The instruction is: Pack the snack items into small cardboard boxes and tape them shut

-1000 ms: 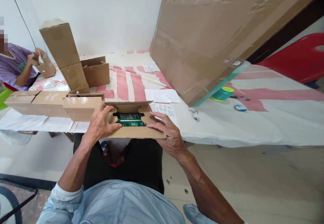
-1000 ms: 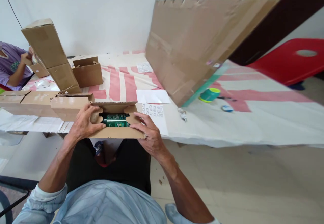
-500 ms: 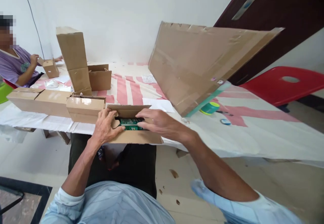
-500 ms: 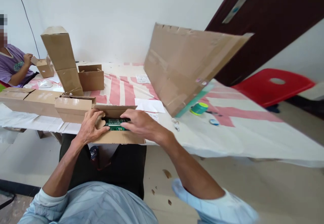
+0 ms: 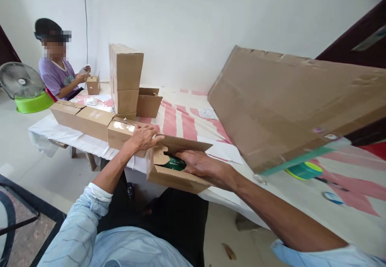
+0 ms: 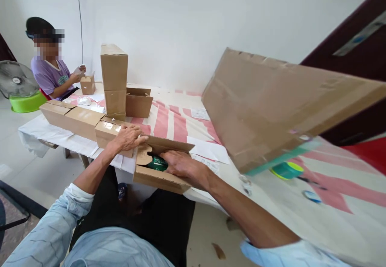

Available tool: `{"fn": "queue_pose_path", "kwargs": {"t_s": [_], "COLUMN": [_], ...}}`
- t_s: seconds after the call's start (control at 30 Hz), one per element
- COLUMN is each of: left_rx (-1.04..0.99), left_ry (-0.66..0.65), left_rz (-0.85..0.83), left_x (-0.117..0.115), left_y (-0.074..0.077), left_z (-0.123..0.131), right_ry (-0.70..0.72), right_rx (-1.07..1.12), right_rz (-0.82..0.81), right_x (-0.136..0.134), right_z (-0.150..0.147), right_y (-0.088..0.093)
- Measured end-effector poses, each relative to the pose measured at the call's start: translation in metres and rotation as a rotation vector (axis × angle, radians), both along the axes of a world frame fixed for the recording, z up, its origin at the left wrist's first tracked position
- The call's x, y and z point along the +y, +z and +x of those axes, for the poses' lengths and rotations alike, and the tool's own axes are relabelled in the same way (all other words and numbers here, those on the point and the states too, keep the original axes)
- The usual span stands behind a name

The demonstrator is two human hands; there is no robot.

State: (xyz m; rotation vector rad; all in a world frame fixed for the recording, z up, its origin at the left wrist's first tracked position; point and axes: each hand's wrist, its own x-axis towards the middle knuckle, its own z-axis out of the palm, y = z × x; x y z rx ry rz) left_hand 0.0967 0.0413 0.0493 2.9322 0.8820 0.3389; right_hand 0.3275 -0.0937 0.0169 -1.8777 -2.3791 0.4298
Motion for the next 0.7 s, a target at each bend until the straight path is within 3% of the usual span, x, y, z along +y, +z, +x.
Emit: {"fn": "queue_pose_path", "kwargs": {"t_s": [0.1, 0.4, 0.7], "left_rx": [0.042, 0.059, 0.053], "left_ry": [-0.02, 0.092, 0.28], "left_rz": [0.031, 0.121, 0.08], "left_x": [0.001, -0.013, -0.004], "left_y": [-0.009, -0.018, -0.013], "left_z": [-0.006, -0.033, -0.086], "right_ry": [0.007, -0.007, 0.008], "right_rx": [-0.078, -0.094, -0.08], "right_rz": [-0.141, -0.158, -0.066], "right_x": [0.004, 0.003, 0.009], "right_z": [-0.001, -0.003, 0.016], "right_y": [0.002, 0.003, -0.031]}}
